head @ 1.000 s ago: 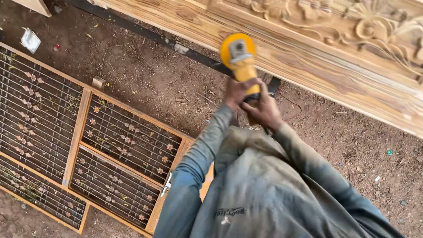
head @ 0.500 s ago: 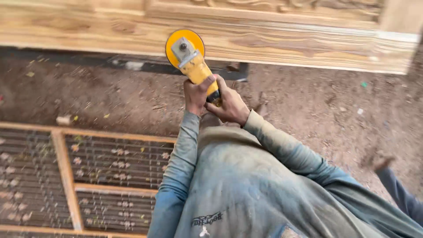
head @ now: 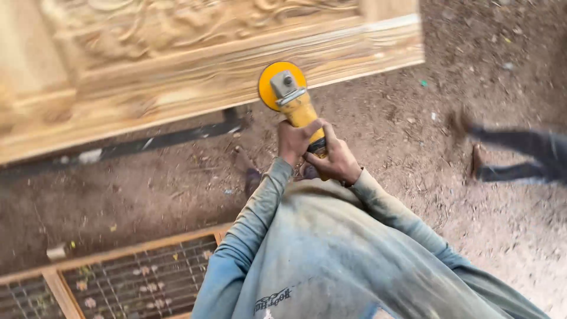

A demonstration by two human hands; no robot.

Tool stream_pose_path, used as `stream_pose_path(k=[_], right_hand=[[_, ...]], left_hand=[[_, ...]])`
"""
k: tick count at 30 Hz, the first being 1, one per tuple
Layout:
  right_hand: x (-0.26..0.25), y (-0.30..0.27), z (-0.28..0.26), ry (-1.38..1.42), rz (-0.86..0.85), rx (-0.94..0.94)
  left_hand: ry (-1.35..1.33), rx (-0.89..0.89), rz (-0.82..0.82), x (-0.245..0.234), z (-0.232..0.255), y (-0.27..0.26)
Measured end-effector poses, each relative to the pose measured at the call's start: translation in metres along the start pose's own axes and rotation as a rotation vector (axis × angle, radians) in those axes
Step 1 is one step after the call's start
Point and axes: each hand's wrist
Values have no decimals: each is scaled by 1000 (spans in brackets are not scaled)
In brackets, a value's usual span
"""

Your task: Sanding and polishing a decorative carved wooden door with an angle grinder.

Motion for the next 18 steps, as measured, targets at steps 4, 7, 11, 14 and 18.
stream_pose_path(k=[4, 7, 11, 14, 18], right_hand=[[-49, -1, 53, 4, 40, -86], [-83, -9, 84, -29, 89, -115], [-134, -20, 123, -24, 175, -65], [-166, -23, 159, -35, 255, -60], [-195, -31, 202, 69, 313, -67]], left_hand=[[-2, 8, -18, 58, 7, 25], [136, 2, -9, 104, 1, 43], [10, -31, -137, 168, 1, 76], [42, 24, -205, 213, -10, 105], [412, -138, -230, 266, -19, 138]])
Point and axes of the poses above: each hand's wrist, its own y-axis towards the middle knuckle, its own x-axis out of the palm, z = x × y, and after that the axes turned 10 degrees about -z, right-handed
